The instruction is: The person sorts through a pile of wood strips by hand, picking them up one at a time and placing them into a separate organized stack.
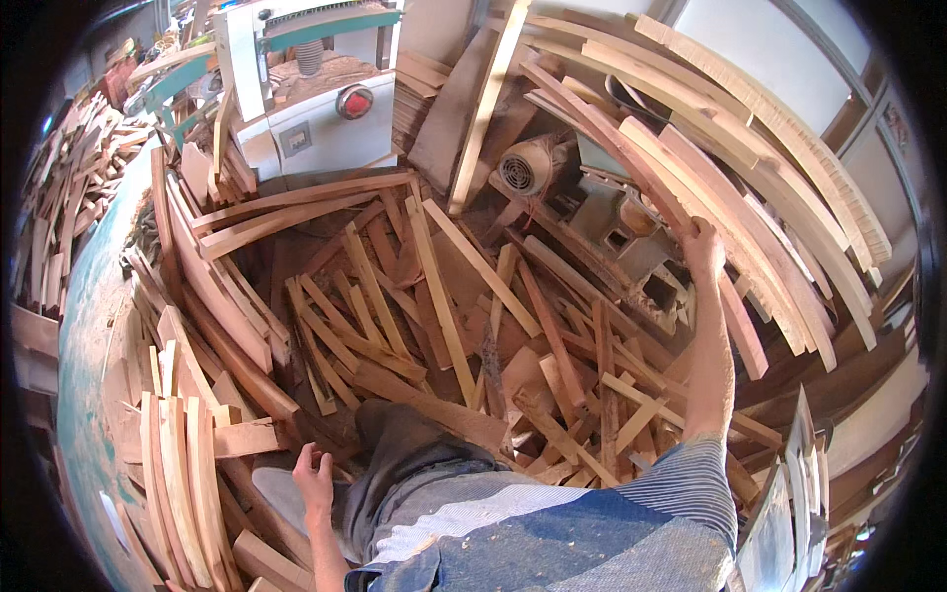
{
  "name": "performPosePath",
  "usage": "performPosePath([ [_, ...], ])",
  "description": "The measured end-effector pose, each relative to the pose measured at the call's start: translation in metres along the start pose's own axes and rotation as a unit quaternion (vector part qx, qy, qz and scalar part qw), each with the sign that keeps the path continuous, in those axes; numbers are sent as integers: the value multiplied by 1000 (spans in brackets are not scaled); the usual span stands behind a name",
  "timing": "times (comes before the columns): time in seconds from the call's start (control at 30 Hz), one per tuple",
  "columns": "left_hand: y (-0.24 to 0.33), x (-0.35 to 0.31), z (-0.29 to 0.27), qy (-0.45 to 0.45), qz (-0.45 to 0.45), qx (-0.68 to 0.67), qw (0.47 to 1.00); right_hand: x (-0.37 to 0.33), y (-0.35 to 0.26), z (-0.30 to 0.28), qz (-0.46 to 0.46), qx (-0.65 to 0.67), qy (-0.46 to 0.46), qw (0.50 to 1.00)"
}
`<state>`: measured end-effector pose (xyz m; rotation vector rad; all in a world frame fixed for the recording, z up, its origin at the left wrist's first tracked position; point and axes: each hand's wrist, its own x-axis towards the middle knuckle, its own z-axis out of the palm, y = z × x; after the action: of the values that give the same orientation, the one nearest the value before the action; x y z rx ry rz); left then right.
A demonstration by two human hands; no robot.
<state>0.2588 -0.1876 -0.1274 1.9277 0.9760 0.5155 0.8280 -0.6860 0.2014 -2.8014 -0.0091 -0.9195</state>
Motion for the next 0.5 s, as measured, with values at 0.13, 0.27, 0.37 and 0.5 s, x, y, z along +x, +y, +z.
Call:
performPosePath([
  [0.13, -5, 1, -1, -26, -9, 29, 999, 39, 30, 24, -14, -13, -25, 1000],
  [0.27, 9, 5, 1, -48, 7, 44, 998, 68, 61, 45, -24, 7, -32, 999],
  [0.37, 10, 0, -2, -30, 42, 75, 996, 77, 56, 59, -49, 26, -45, 997],
  [0.5, 12, 2, 4, -27, 46, 93, 994, 98, 81, 72, -74, 22, -43, 996],
])
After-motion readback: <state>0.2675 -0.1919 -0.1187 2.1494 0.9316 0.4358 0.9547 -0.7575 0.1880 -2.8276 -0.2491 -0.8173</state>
